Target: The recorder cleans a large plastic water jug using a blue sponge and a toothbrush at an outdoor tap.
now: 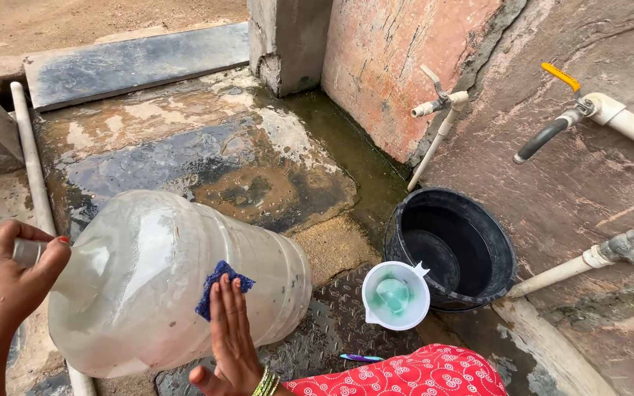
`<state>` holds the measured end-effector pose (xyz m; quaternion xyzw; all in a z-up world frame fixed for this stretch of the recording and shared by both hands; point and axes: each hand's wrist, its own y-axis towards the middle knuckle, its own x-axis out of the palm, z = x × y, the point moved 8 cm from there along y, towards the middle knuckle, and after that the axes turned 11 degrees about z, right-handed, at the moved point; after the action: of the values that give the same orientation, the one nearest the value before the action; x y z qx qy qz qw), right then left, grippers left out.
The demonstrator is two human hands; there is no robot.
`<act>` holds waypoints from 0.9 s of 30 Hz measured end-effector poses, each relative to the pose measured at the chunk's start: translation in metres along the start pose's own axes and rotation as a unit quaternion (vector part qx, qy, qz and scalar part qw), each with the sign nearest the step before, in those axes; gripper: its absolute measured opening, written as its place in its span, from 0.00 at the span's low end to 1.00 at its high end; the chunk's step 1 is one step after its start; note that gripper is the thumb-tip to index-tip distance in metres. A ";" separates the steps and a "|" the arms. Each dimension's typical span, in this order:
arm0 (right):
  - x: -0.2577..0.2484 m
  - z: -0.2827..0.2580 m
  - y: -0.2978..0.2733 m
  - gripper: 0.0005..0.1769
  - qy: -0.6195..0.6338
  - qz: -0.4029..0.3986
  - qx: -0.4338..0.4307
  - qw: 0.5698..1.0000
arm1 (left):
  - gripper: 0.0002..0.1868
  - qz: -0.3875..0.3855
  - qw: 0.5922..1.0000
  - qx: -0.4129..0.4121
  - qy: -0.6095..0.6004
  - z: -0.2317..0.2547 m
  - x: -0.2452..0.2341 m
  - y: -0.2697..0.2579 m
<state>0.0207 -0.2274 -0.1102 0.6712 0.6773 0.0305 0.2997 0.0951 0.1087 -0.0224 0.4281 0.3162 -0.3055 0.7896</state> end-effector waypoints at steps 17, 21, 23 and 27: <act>0.008 0.006 0.047 0.61 0.011 -0.049 -0.033 0.998 | 0.19 -0.050 0.995 -0.012 -0.084 -0.056 0.027 0.020; 0.013 -0.017 0.062 0.63 0.004 -0.112 -0.080 0.991 | 0.19 -0.075 0.992 -0.002 -0.102 -0.067 0.024 0.011; 0.014 0.051 0.075 0.59 -0.077 -0.064 0.010 0.995 | 0.19 -0.082 0.991 -0.009 -0.102 -0.067 0.017 0.008; -0.008 0.221 0.051 0.54 -0.203 -0.046 0.158 0.965 | 0.19 -0.068 0.993 -0.040 -0.093 -0.067 0.015 0.007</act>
<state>0.1641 -0.3100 -0.2661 0.6704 0.6286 -0.2278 0.3217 0.0938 0.1667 -0.0588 0.3436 0.2819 -0.3843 0.8092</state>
